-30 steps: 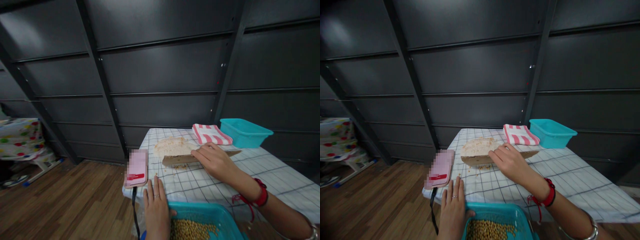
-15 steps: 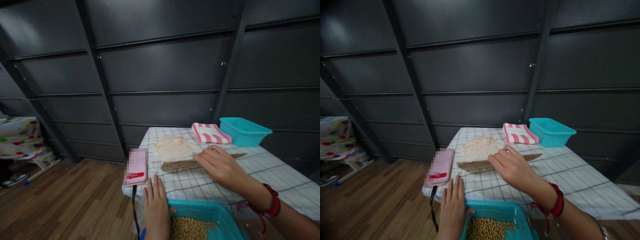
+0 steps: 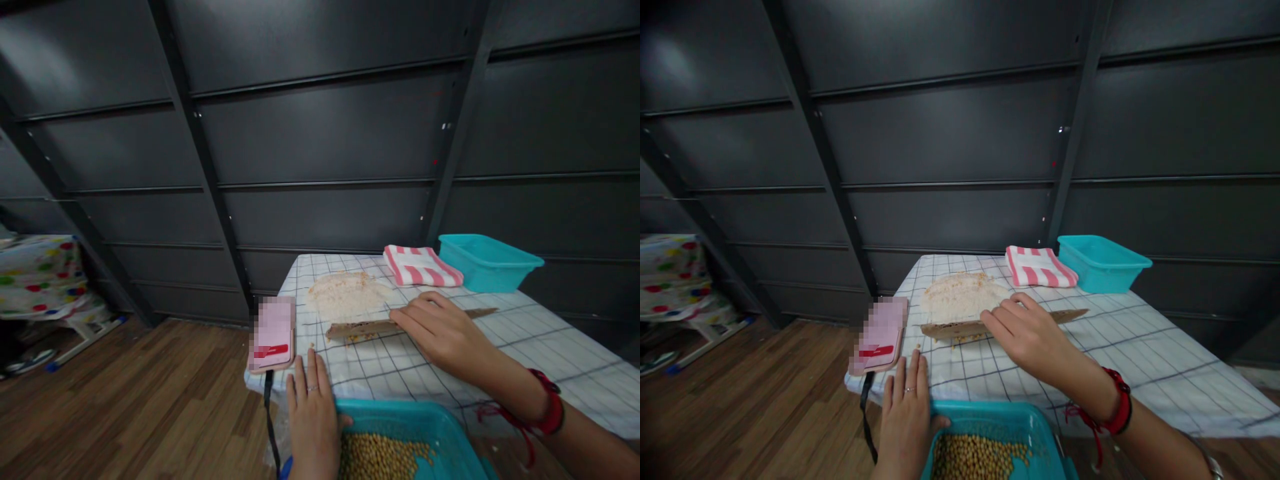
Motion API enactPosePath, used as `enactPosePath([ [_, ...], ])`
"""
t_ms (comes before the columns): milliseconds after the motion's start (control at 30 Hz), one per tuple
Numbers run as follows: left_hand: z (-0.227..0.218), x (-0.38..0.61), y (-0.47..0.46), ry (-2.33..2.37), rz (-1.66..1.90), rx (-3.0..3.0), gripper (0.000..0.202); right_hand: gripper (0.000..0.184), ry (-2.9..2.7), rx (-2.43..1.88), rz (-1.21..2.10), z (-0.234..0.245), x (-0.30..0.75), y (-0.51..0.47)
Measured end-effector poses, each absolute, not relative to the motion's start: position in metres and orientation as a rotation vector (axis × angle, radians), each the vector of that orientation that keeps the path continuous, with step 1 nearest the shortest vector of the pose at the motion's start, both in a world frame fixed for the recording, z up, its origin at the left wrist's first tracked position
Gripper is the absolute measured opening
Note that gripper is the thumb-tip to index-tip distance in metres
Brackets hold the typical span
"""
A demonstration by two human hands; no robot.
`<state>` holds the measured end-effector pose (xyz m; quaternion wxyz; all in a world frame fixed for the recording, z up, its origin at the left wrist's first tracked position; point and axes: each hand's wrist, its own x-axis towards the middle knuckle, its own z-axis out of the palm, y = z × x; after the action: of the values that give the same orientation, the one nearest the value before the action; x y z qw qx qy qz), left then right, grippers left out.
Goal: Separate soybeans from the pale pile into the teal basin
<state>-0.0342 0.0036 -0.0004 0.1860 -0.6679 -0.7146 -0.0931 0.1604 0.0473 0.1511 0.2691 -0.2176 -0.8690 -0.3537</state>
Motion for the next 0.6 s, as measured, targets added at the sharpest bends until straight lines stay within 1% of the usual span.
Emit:
enactPosePath([
  [167, 0.012, -0.035, 0.0, -2.026, -0.234, -1.919, 0.078, 0.028, -2.359, -0.588, -0.916, 0.154, 0.161, 0.041],
  [300, 0.016, -0.035, -0.001, -2.031, -0.235, -1.931, 0.073, 0.028, -2.341, -0.598, -0.946, 0.155, 0.163, 0.042],
  [467, 0.012, -0.034, 0.001, -2.051, -0.251, -1.921, 0.077, 0.029, -2.341, -0.631, -0.971, 0.152, 0.164, 0.045],
  [600, 0.018, -0.033, -0.001, -2.057, -0.24, -1.942, 0.075, 0.026, -2.341, -0.585, -0.952, 0.152, 0.162, 0.042],
])
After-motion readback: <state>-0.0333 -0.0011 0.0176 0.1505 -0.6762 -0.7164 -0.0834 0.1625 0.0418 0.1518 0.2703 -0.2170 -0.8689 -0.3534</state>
